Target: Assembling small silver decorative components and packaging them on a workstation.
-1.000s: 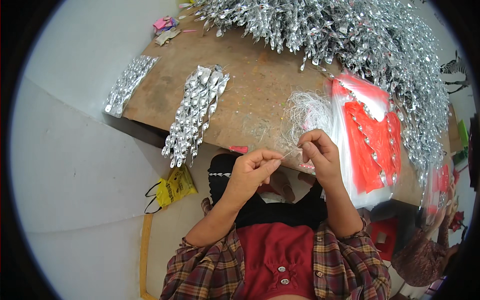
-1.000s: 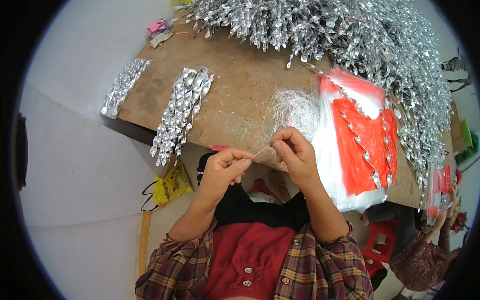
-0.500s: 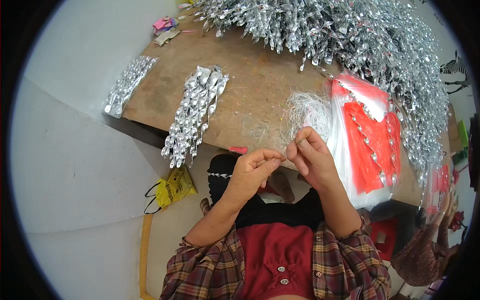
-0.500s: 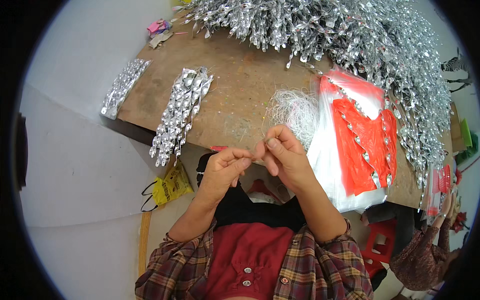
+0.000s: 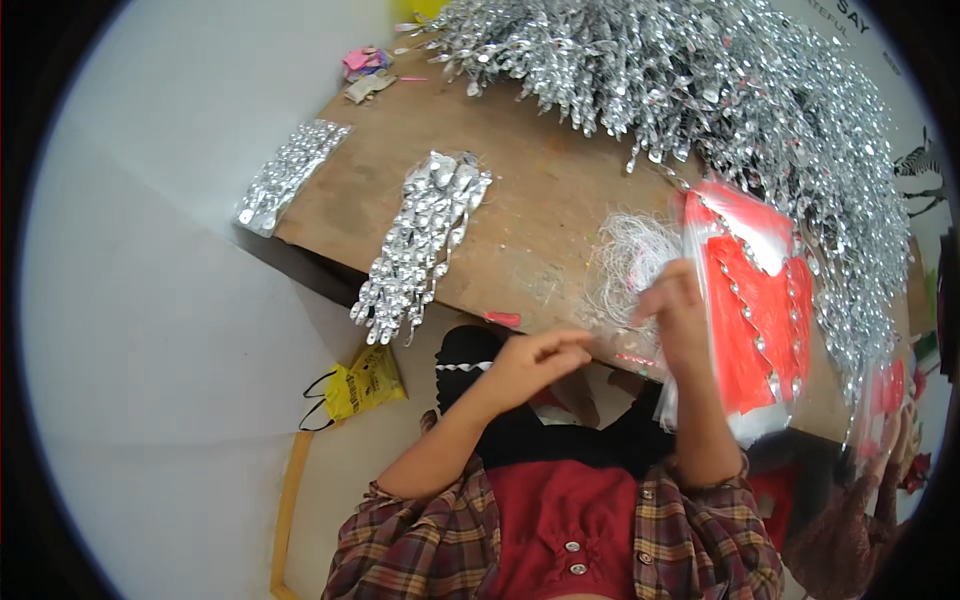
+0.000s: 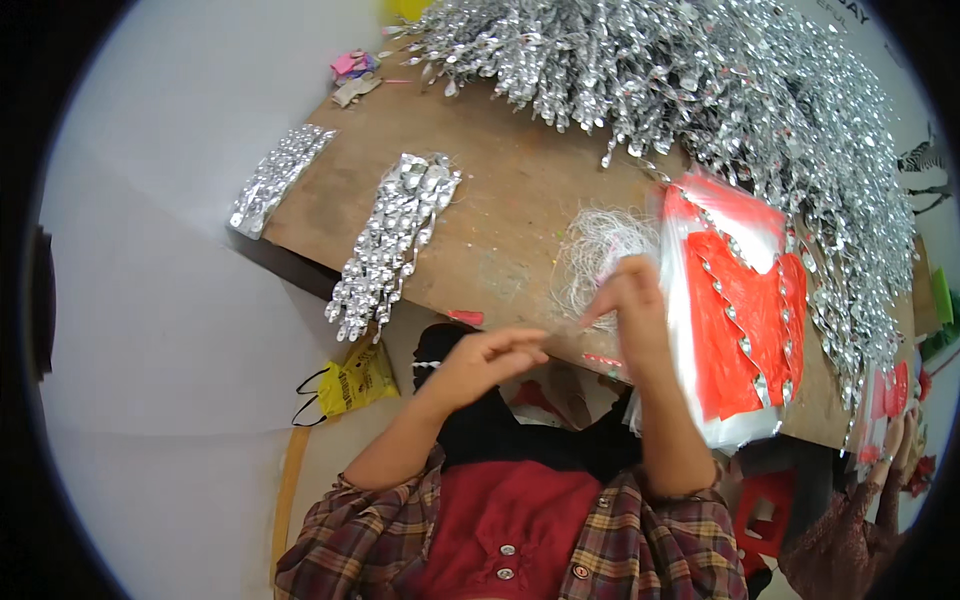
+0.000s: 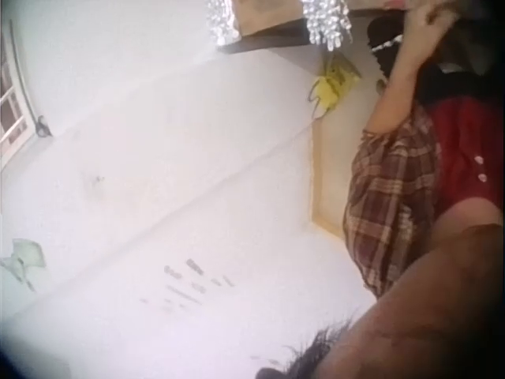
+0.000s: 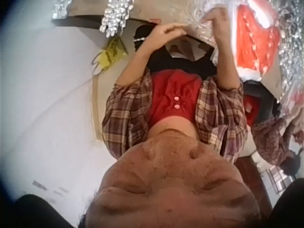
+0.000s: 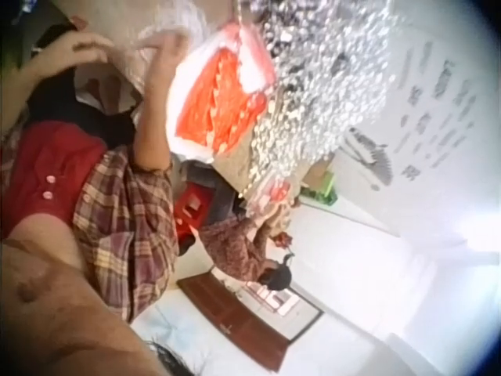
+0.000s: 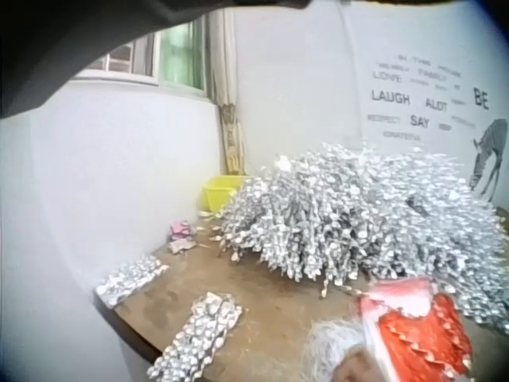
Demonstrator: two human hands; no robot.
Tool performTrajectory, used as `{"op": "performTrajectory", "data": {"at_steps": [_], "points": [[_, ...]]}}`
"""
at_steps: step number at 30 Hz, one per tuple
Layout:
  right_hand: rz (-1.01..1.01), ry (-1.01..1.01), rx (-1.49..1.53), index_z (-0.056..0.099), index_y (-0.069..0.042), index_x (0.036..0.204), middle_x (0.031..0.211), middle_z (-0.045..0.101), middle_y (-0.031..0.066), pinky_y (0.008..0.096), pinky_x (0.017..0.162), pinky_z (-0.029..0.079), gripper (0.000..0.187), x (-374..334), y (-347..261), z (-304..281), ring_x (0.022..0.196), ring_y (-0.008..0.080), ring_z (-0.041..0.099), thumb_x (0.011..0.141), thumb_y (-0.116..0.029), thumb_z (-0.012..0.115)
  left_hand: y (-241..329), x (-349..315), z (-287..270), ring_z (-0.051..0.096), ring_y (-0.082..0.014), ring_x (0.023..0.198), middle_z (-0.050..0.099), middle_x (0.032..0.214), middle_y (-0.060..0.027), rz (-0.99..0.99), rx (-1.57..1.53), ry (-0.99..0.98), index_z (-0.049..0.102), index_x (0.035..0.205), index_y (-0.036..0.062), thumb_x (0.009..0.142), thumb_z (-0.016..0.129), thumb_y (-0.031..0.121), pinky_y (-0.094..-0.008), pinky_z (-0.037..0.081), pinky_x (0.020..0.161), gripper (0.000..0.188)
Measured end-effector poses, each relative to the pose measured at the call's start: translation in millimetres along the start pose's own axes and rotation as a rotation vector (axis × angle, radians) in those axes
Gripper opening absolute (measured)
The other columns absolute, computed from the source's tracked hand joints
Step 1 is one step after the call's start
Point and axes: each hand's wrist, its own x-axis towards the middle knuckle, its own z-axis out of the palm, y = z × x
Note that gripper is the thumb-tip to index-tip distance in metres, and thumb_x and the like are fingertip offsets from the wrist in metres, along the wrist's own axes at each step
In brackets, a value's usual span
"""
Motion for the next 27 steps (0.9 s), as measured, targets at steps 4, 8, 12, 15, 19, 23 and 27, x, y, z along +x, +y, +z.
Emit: {"op": "performTrajectory", "data": {"at_steps": [4, 8, 12, 15, 19, 23, 27], "points": [[-0.194, 0.071, 0.190, 0.048, -0.008, 0.097, 0.073, 0.047, 0.0018, 0.0304, 0.067, 0.044, 0.006, 24, -34, -32, 0.071, 0.0161, 0.050, 0.095, -0.013, 0.045, -33, -11, -6, 0.064, -0.0139, 0.087, 0.067, 0.096, -0.0092, 0.055, 0.523, -0.055, 0.058, 0.115, 0.0023, 0.086, 0.061, 0.014, -0.0269, 0.049, 0.078, 0.032], [-0.179, 0.146, 0.215, 0.050, -0.007, 0.100, 0.082, 0.052, 0.0034, 0.0316, 0.073, 0.046, 0.007, 28, -17, -48, 0.076, 0.0157, 0.053, 0.094, -0.010, 0.047, -40, -15, -16, 0.060, -0.0086, 0.074, 0.066, 0.089, -0.0062, -0.009, 0.291, 0.082, 0.060, 0.114, 0.0028, 0.085, 0.062, 0.011, -0.0244, 0.049, 0.068, 0.031], [-0.142, 0.183, 0.016, 0.050, -0.003, 0.108, 0.104, 0.060, 0.0109, 0.0326, 0.080, 0.050, 0.017, 15, -14, -26, 0.081, 0.0174, 0.062, 0.093, -0.009, 0.049, 14, -10, -45, 0.057, -0.0085, 0.063, 0.061, 0.079, -0.0040, 0.213, 0.626, 0.569, 0.065, 0.103, 0.0024, 0.082, 0.064, 0.010, -0.0228, 0.046, 0.056, 0.022], [-0.127, 0.121, -0.026, 0.052, -0.002, 0.110, 0.112, 0.058, 0.0126, 0.0317, 0.083, 0.048, 0.022, 6, -9, -29, 0.084, 0.0186, 0.063, 0.091, -0.012, 0.052, 48, 11, -89, 0.056, -0.0162, 0.063, 0.060, 0.075, -0.0077, 0.291, 0.970, 0.862, 0.065, 0.099, 0.0026, 0.079, 0.063, 0.014, -0.0293, 0.045, 0.060, 0.023], [-0.044, 0.032, -0.054, 0.054, 0.000, 0.106, 0.109, 0.059, 0.0118, 0.0306, 0.083, 0.047, 0.020, 0, -12, -15, 0.084, 0.0174, 0.064, 0.090, -0.012, 0.053, 48, 29, -156, 0.057, -0.0248, 0.066, 0.062, 0.076, -0.0096, 0.296, 1.169, 1.016, 0.066, 0.096, 0.0068, 0.076, 0.065, 0.015, -0.0358, 0.045, 0.063, 0.022], [-0.050, 0.021, -0.094, 0.054, 0.000, 0.105, 0.106, 0.059, 0.0107, 0.0304, 0.082, 0.047, 0.018, 4, -16, -15, 0.085, 0.0174, 0.062, 0.089, -0.009, 0.052, 39, 42, -161, 0.057, -0.0332, 0.085, 0.064, 0.090, -0.0118, 0.290, 1.248, 0.926, 0.065, 0.101, 0.0065, 0.076, 0.065, 0.017, -0.0407, 0.044, 0.076, 0.027], [-0.074, 0.024, -0.155, 0.055, -0.001, 0.105, 0.103, 0.059, 0.0086, 0.0300, 0.081, 0.047, 0.019, 29, -18, -19, 0.086, 0.0176, 0.060, 0.088, -0.010, 0.053, 33, 38, -145, 0.055, -0.0324, 0.099, 0.063, 0.106, -0.0135, 0.293, 1.135, 0.897, 0.065, 0.107, 0.0076, 0.077, 0.064, 0.016, -0.0381, 0.042, 0.087, 0.031]]}}
